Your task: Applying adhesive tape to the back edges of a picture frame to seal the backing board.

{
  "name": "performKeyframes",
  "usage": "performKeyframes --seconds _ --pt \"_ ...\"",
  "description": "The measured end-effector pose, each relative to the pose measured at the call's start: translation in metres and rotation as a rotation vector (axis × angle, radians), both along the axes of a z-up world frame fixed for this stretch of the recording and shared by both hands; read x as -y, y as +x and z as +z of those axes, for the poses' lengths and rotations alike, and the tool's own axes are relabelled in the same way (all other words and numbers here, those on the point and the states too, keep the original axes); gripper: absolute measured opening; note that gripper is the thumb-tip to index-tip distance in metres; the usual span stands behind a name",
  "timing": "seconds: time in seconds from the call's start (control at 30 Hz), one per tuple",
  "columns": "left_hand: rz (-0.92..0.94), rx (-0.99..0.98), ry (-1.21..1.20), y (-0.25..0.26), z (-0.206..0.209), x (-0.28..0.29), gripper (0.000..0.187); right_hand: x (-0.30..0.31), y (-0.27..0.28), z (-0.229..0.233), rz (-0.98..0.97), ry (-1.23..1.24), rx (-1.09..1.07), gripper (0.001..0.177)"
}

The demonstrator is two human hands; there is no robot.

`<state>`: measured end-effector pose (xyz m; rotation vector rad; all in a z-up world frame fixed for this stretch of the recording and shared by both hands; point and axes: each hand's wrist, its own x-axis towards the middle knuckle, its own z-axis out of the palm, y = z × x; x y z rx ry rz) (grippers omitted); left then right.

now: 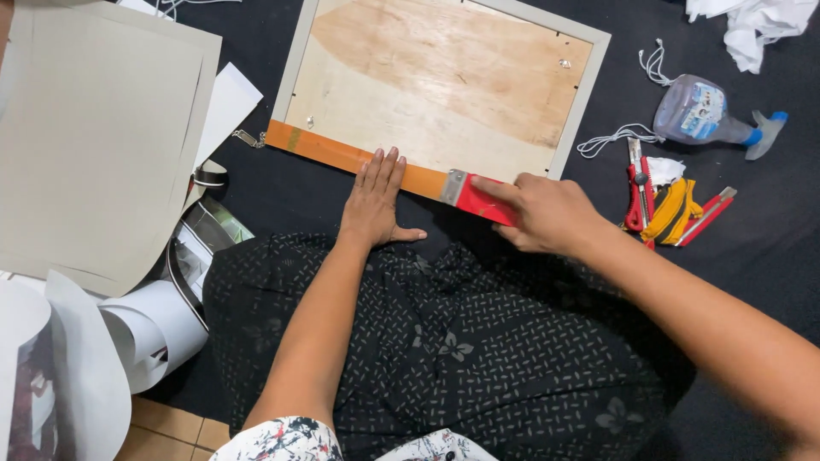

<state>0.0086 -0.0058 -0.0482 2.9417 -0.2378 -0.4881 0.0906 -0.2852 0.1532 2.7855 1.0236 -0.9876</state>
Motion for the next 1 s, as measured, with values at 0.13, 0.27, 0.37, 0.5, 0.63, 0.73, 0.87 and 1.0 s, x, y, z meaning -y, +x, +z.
performKeyframes --seconds 0.13,0.27,0.37,0.5,0.63,0.73,0.87,1.0 --pt "-0.012 -0.006 -0.018 -0.001 0.003 0.001 0.148 0.076 -0.012 -0.024 -0.031 -0.019 0.11 0.076" --pt "-0.017 -0.002 -0.01 0.0 0.006 0.001 0.147 0.15 -0.022 -0.038 -0.023 -0.046 0.133 0.078" --pt "-0.019 -0.04 -0.018 0.002 0.011 0.002 0.148 0.194 -0.027 -0.05 -0.019 -0.103 0.113 0.08" --pt "-0.024 -0.012 -0.009 0.001 0.011 0.003 0.147 0.203 -0.027 -0.056 0.059 -0.217 0.167 0.077" --pt "-0.015 -0.024 -0.03 0.002 0.011 0.004 0.146 0.194 -0.027 -0.059 0.144 -0.263 0.199 0.075" --pt "-0.011 -0.033 -0.036 0.002 0.011 0.004 0.147 0.19 -0.025 -0.06 0.182 -0.279 0.215 0.075" --pt "-0.003 -0.026 -0.057 0.001 0.009 0.003 0.148 0.182 -0.022 -0.058 0.221 -0.341 0.197 0.073" --pt "0.0 -0.025 -0.068 0.0 0.01 0.003 0.147 0.18 -0.02 -0.059 0.216 -0.352 0.183 0.075"
